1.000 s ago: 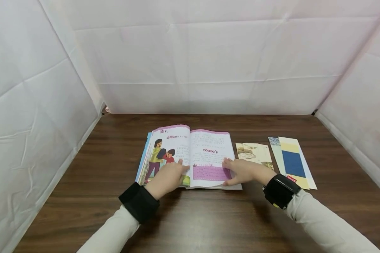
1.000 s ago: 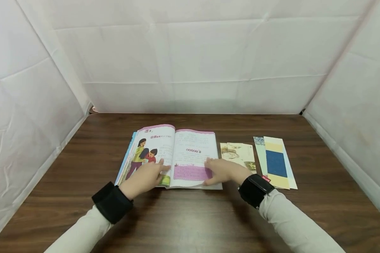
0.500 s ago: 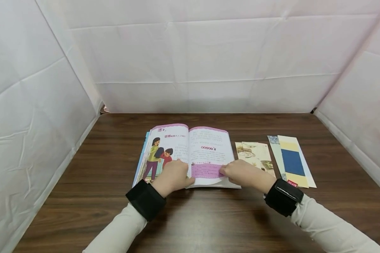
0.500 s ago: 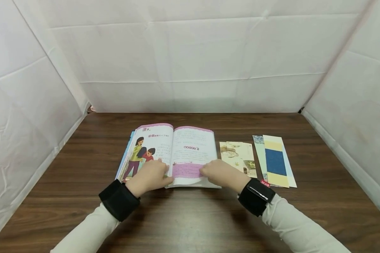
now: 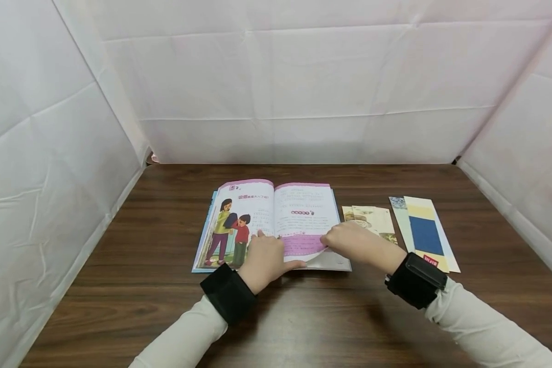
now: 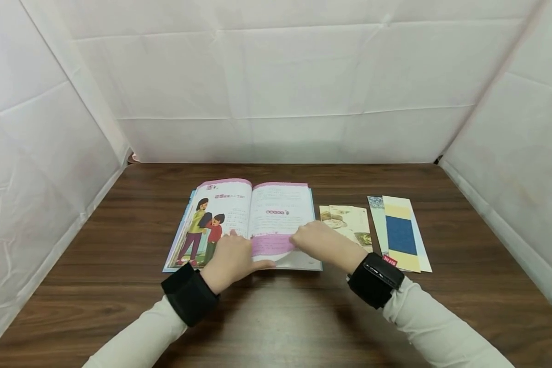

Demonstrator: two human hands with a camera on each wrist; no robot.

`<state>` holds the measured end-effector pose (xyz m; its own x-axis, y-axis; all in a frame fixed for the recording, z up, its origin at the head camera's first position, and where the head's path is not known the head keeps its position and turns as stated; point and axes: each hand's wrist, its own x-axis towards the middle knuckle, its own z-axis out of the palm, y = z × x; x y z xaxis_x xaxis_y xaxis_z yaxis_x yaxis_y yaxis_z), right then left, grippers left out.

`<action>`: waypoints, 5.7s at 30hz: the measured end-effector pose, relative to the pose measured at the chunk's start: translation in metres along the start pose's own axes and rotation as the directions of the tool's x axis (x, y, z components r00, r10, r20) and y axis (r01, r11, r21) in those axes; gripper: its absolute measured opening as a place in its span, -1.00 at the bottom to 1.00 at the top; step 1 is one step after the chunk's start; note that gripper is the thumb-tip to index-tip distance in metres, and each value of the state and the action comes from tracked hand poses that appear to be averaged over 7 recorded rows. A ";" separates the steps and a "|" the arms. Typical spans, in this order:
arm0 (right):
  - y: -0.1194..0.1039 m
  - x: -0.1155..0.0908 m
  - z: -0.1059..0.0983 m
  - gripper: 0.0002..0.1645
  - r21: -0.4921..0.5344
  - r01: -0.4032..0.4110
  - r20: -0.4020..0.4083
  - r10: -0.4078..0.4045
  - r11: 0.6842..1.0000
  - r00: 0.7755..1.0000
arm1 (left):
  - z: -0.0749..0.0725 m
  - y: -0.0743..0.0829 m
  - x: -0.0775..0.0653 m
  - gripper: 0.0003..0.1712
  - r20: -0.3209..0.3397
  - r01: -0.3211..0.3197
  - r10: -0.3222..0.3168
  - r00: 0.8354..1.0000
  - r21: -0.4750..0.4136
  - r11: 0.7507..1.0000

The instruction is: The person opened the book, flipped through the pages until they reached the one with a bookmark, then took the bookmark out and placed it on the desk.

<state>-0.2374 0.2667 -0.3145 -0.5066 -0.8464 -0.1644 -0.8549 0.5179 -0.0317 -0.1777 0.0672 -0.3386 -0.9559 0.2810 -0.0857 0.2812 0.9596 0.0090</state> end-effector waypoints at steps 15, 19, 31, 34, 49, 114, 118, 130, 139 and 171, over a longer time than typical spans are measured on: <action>0.006 -0.002 0.003 -0.71 0.042 -0.102 -0.476 0.110 0.994 0.872 | 0.002 0.010 0.004 -0.48 -0.072 -0.027 0.039 0.997 0.153 0.988; 0.015 -0.004 0.006 -0.61 0.185 -0.281 -0.477 0.336 0.942 0.812 | 0.000 0.011 0.005 -0.60 -0.070 -0.035 0.044 0.997 0.132 0.991; 0.018 -0.010 0.041 -0.21 0.303 -0.220 0.098 0.199 0.927 0.975 | -0.006 0.005 0.008 -0.63 -0.015 -0.078 0.080 0.997 0.096 0.992; 0.015 -0.009 0.044 -0.08 0.308 -0.209 0.148 0.170 0.928 0.974 | -0.005 0.003 0.006 -0.63 -0.042 -0.070 0.074 0.996 0.072 0.995; 0.012 -0.003 0.045 -0.09 0.215 -0.189 0.172 0.153 0.958 0.973 | -0.012 -0.033 -0.009 -0.54 -0.069 0.095 -0.156 0.985 -0.536 0.839; 0.019 0.085 0.043 -0.70 0.858 -0.514 0.480 0.333 0.016 0.811 | -0.005 -0.021 -0.030 -0.24 0.092 -0.168 0.180 0.979 -0.129 0.977; 0.013 0.088 0.043 -0.75 0.867 -0.496 0.449 0.354 0.049 0.820 | -0.004 -0.022 -0.031 -0.25 0.084 -0.168 0.180 0.980 -0.130 0.977; 0.021 0.079 0.039 -0.72 0.873 -0.473 0.400 0.380 0.119 0.834 | -0.005 -0.023 -0.032 -0.26 0.077 -0.167 0.180 0.981 -0.148 0.975; 0.056 0.041 0.041 -0.69 0.838 -0.483 0.368 0.390 0.254 0.844 | -0.005 -0.022 -0.033 -0.26 0.092 -0.143 0.161 0.983 -0.182 0.973; 0.131 -0.114 0.077 -0.64 0.686 -0.622 0.355 0.572 0.378 0.739 | -0.006 -0.031 -0.040 -0.27 0.080 -0.118 0.137 0.987 -0.207 0.971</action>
<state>-0.2833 0.4409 -0.3754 -0.8239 -0.2853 -0.4897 0.0687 0.8074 -0.5860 -0.1489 0.0261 -0.3297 -0.8983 0.4078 -0.1634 0.3686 0.9020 0.2249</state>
